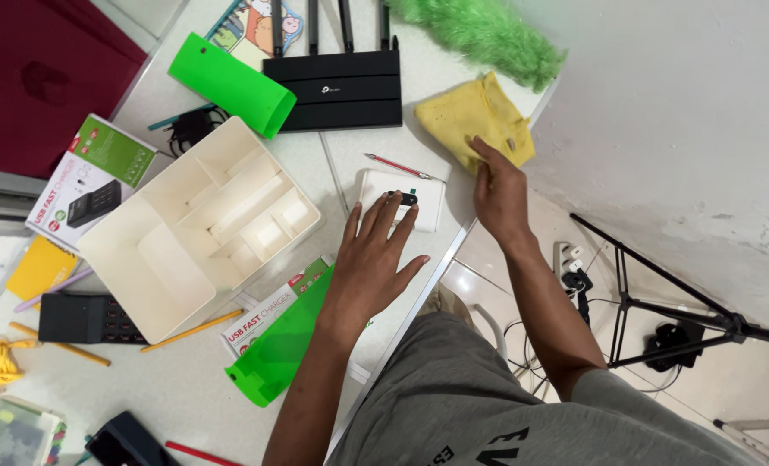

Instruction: The person organizes stationery items on a white table. They wipe a green pencil case with a yellow cloth, then place several colored pencils and pens into the case. The person also moves a white plastic organizer and handles a box of a USB fast charger.

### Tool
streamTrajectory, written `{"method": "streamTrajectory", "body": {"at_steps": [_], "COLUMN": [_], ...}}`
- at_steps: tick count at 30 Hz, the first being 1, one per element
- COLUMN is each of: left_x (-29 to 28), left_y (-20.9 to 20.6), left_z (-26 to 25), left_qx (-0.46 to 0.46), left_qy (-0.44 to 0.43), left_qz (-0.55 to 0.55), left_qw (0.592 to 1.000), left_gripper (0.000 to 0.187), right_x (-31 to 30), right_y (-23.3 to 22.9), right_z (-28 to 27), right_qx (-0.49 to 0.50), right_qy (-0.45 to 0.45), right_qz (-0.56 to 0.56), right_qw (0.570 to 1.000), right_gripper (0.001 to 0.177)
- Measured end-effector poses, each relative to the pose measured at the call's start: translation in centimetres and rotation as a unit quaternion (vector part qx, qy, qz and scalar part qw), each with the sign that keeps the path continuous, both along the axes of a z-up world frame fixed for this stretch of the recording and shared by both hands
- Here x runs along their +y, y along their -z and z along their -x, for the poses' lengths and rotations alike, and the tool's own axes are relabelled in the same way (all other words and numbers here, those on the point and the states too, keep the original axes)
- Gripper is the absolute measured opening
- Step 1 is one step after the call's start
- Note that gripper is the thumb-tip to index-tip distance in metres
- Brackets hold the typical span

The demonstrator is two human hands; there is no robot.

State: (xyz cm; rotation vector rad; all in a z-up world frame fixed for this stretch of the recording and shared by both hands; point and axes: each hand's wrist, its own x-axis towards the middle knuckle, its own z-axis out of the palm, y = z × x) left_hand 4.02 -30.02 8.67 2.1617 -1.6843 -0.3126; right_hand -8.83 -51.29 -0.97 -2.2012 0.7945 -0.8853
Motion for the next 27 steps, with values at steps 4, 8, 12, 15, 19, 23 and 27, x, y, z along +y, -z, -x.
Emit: {"method": "streamTrajectory", "body": {"at_steps": [4,8,12,15,19,23,27], "left_x": [1.2,3.7,8.3,12.0,16.4,19.1,20.9], "left_y": [-0.5,-0.6,-0.9,-1.4,-2.0,-1.9,-1.3], "left_z": [0.0,0.1,0.4,1.0,2.5,3.9,3.5], "left_qx": [0.009,0.017,0.032,0.002,-0.002,-0.058,-0.12], "left_qy": [-0.018,-0.051,-0.091,-0.115,-0.146,-0.178,-0.222], "left_qz": [0.015,0.036,0.096,0.115,0.101,0.085,0.093], "left_qw": [1.0,0.998,0.991,0.987,0.984,0.979,0.963], "left_gripper": [0.069,0.068,0.063,0.057,0.055,0.05,0.046], "right_x": [0.6,1.8,4.8,7.5,11.1,13.7,16.9], "right_y": [-1.6,-3.9,-6.5,-7.9,-8.3,-7.2,-6.9], "right_z": [0.2,0.2,0.5,0.6,0.6,-0.5,-1.0], "right_qx": [-0.04,-0.21,-0.235,-0.221,-0.248,-0.255,-0.22], "right_qy": [0.053,-0.006,-0.054,-0.089,-0.165,-0.22,-0.312], "right_qz": [-0.179,-0.161,-0.182,-0.188,-0.211,-0.135,-0.009], "right_qw": [0.982,0.964,0.953,0.953,0.931,0.932,0.924], "right_gripper": [0.032,0.025,0.024,0.024,0.024,0.023,0.024]}}
